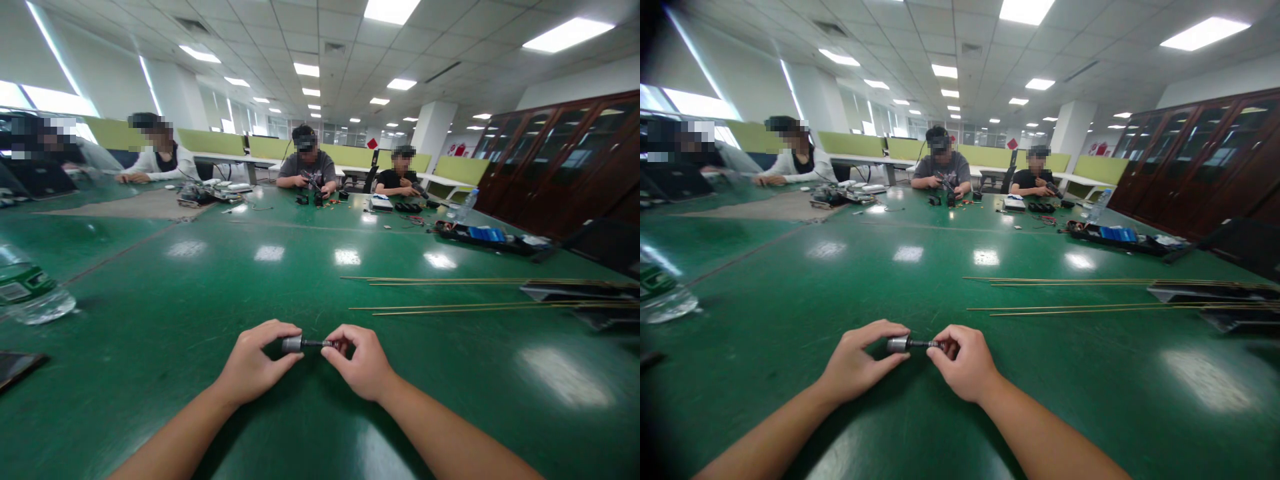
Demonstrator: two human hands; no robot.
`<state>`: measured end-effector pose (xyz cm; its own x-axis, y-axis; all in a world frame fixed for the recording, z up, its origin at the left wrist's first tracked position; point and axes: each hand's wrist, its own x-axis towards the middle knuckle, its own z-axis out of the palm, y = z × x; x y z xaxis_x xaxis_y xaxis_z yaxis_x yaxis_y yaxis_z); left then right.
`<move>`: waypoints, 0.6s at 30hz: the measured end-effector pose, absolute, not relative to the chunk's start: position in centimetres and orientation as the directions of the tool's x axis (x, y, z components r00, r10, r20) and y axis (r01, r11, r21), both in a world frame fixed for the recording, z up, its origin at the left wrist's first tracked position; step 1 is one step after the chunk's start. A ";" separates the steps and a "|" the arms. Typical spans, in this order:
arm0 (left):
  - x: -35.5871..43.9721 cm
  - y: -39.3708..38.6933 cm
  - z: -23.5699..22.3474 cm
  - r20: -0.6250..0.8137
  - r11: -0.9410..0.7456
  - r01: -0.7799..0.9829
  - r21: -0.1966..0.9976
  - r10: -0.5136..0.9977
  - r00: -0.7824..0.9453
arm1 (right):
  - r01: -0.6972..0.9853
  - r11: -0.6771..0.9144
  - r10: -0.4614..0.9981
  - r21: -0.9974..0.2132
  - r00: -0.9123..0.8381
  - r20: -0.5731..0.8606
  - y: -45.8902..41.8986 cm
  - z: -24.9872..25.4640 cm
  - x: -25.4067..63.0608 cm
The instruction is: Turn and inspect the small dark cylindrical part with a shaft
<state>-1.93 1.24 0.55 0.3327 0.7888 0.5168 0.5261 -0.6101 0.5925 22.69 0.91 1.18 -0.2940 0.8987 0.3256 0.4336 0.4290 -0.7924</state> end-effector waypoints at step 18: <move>-2.2 1.3 0.6 0.538 -0.622 0.528 0.579 0.777 0.326 | 0.419 0.433 0.896 -0.798 -0.292 0.333 1.0 1.4 22.7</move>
